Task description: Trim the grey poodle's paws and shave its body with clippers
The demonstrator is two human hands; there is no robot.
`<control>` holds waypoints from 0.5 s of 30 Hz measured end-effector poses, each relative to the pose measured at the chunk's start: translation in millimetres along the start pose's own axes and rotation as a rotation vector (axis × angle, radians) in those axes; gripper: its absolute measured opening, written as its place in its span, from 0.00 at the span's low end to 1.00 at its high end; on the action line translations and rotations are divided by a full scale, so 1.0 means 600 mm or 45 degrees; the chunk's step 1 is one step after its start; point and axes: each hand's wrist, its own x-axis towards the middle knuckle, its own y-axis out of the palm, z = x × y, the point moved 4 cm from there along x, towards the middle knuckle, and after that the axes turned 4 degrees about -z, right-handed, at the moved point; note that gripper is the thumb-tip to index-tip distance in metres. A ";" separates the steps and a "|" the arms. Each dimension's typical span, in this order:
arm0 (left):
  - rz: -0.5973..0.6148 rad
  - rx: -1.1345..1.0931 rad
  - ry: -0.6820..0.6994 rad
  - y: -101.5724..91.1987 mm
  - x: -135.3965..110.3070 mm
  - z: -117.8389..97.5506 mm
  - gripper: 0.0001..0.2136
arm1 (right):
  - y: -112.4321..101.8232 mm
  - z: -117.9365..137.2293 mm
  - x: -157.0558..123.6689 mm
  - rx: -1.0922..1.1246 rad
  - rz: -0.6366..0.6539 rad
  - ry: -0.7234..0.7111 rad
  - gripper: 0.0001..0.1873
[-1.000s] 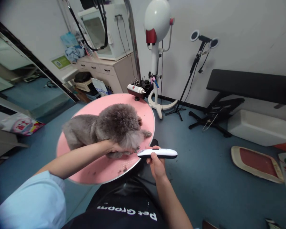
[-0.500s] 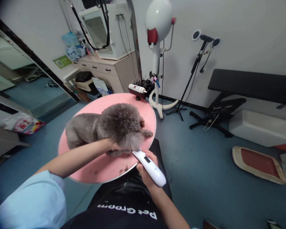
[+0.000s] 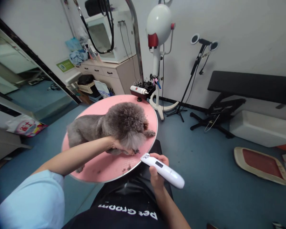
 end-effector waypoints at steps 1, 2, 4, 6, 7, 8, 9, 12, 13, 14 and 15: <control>0.004 -0.009 -0.022 0.002 -0.002 -0.001 0.10 | -0.009 0.003 0.006 0.020 0.039 0.067 0.24; 0.006 -0.021 -0.040 0.004 -0.003 -0.003 0.09 | -0.014 0.007 0.010 0.015 0.094 0.103 0.22; 0.005 -0.050 -0.043 0.007 -0.002 -0.005 0.08 | -0.017 0.019 0.014 -0.054 0.246 0.104 0.20; -0.001 -0.079 -0.012 0.008 0.003 -0.006 0.08 | -0.015 0.032 0.013 -0.129 0.369 0.052 0.20; -0.001 -0.103 0.016 0.008 0.006 -0.006 0.07 | -0.014 0.037 0.013 -0.153 0.392 0.029 0.20; 0.007 -0.131 0.048 0.009 0.009 -0.006 0.06 | -0.013 0.041 0.012 -0.165 0.397 0.014 0.21; 0.018 -0.158 0.078 0.009 0.012 -0.006 0.06 | -0.012 0.044 0.011 -0.171 0.390 -0.002 0.21; 0.043 -0.203 0.131 0.011 0.014 -0.008 0.05 | -0.007 0.045 0.011 -0.208 0.390 -0.060 0.21; 0.048 -0.207 0.138 0.012 0.013 -0.010 0.05 | -0.005 0.043 0.011 -0.219 0.400 -0.085 0.21; 0.043 -0.217 0.148 0.011 0.010 -0.014 0.05 | -0.003 0.042 0.012 -0.223 0.411 -0.107 0.22; 0.033 -0.229 0.152 0.011 0.006 -0.018 0.05 | -0.001 0.040 0.013 -0.221 0.423 -0.120 0.22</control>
